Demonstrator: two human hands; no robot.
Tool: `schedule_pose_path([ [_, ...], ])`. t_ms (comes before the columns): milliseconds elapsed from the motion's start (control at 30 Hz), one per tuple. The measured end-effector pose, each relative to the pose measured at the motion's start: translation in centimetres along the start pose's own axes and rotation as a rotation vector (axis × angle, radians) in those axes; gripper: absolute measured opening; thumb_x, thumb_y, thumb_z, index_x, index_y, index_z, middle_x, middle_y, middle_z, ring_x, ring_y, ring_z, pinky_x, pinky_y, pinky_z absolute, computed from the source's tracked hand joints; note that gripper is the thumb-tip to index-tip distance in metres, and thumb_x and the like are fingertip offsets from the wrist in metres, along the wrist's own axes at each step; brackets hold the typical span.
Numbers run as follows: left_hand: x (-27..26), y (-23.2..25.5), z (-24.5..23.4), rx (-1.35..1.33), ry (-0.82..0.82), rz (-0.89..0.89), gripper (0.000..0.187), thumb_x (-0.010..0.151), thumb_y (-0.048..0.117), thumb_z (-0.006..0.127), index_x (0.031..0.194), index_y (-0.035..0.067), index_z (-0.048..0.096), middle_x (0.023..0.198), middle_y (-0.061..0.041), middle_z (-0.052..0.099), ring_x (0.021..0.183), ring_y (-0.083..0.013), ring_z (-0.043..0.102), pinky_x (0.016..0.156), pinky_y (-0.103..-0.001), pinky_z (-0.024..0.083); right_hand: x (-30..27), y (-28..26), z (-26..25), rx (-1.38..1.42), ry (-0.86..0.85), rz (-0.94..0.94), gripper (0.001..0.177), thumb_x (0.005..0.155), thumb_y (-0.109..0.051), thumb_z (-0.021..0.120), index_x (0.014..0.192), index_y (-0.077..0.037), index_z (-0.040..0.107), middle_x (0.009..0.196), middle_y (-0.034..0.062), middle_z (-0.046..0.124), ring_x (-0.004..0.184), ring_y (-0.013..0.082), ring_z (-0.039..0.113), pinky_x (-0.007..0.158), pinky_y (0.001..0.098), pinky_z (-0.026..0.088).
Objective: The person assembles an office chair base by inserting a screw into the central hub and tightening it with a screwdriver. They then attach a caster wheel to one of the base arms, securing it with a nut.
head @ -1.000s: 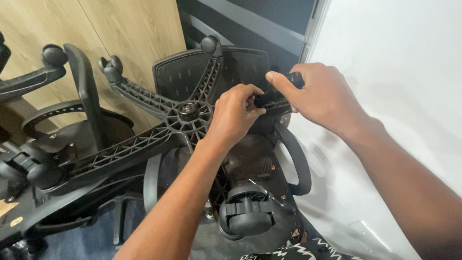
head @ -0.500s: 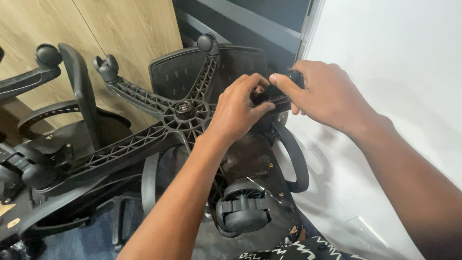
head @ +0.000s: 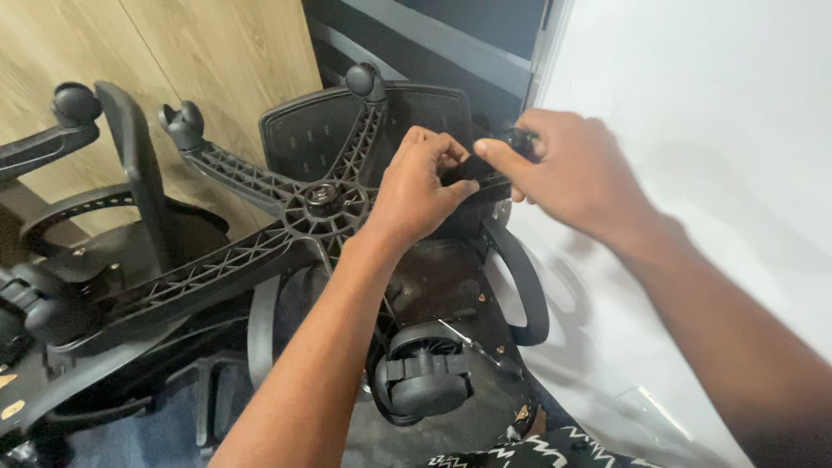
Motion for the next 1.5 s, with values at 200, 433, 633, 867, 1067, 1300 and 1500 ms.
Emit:
schedule_pose_path([
  [200, -0.2, -0.4, 0.6, -0.085, -0.105, -0.034, 0.036, 0.077, 0.019, 0.086, 0.108, 0.007, 0.071, 0.096, -0.007, 0.065, 0.088, -0.0194, 0.065, 0.081, -0.034, 0.053, -0.8, -0.4, -0.4, -0.079, -0.081, 0.120, 0.055, 0.094, -0.055, 0.061, 0.076, -0.004, 0.071, 0.056, 0.0090, 0.068, 0.051, 0.0196, 0.065, 0.052, 0.0382, 0.047],
  [433, -1.1, -0.6, 0.0, -0.198, -0.272, -0.064, 0.034, 0.079, 0.018, 0.085, 0.108, 0.005, 0.072, 0.097, -0.006, 0.068, 0.088, -0.0167, 0.066, 0.083, -0.032, 0.055, -1.3, -1.6, -0.4, -0.138, -0.153, 0.067, 0.058, 0.089, -0.057, 0.064, 0.077, -0.001, 0.071, 0.062, 0.0127, 0.068, 0.057, 0.0244, 0.067, 0.055, 0.0395, 0.049],
  [633, -1.4, 1.5, -2.0, -0.120, -0.436, -0.045, 0.034, 0.085, 0.026, 0.079, 0.111, 0.006, 0.072, 0.101, -0.006, 0.077, 0.096, -0.0169, 0.074, 0.087, -0.031, 0.057, -2.0, -4.8, -1.0, -0.061, -0.036, -0.207, 0.050, 0.086, -0.049, 0.072, 0.083, 0.000, 0.068, 0.065, 0.0139, 0.064, 0.055, 0.0236, 0.059, 0.052, 0.0402, 0.045],
  [867, -2.1, 3.1, -3.8, 0.082, -0.416, -0.074, 0.035, 0.084, 0.028, 0.079, 0.110, 0.005, 0.072, 0.101, -0.011, 0.076, 0.096, -0.0250, 0.074, 0.085, -0.036, 0.055, -2.4, -5.2, -0.1, -0.078, -0.108, -0.043, 0.052, 0.087, -0.049, 0.073, 0.078, 0.001, 0.064, 0.058, 0.0153, 0.060, 0.052, 0.0238, 0.053, 0.051, 0.0424, 0.041],
  [1067, -2.4, 3.3, -3.8, 0.089, -0.338, -0.029, 0.037, 0.080, 0.026, 0.083, 0.108, 0.004, 0.072, 0.098, -0.012, 0.074, 0.092, -0.0247, 0.073, 0.081, -0.036, 0.056, -3.5, -7.6, -1.5, -0.003, -0.101, -0.380, 0.050, 0.083, -0.045, 0.078, 0.110, -0.003, 0.070, 0.074, 0.0123, 0.071, 0.067, 0.0192, 0.066, 0.056, 0.0355, 0.050],
  [1300, -2.5, 3.0, -4.0, -0.184, -0.314, -0.001, 0.032, 0.082, 0.023, 0.079, 0.106, 0.006, 0.066, 0.098, -0.005, 0.078, 0.096, -0.0155, 0.077, 0.086, -0.031, 0.060, -3.7, -7.5, -1.1, 0.073, -0.094, -0.312, 0.036, 0.085, -0.039, 0.073, 0.105, -0.009, 0.075, 0.073, 0.0060, 0.074, 0.058, 0.0165, 0.066, 0.054, 0.0346, 0.049],
  [1500, -3.1, 2.8, -4.4, 0.135, -0.436, -0.183, 0.035, 0.083, 0.032, 0.080, 0.102, 0.006, 0.068, 0.089, -0.009, 0.075, 0.088, -0.0229, 0.073, 0.078, -0.036, 0.055, -3.8, -7.9, -0.3, 0.047, -0.050, -0.184, 0.047, 0.083, -0.046, 0.079, 0.080, -0.001, 0.069, 0.053, 0.0066, 0.056, 0.049, 0.0165, 0.049, 0.047, 0.0351, 0.037],
])
Point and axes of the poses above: each hand's wrist, its own x-axis towards the middle knuckle, its own z-axis out of the palm, y = z × x, the point moved 9 cm from there along x, towards the middle knuckle
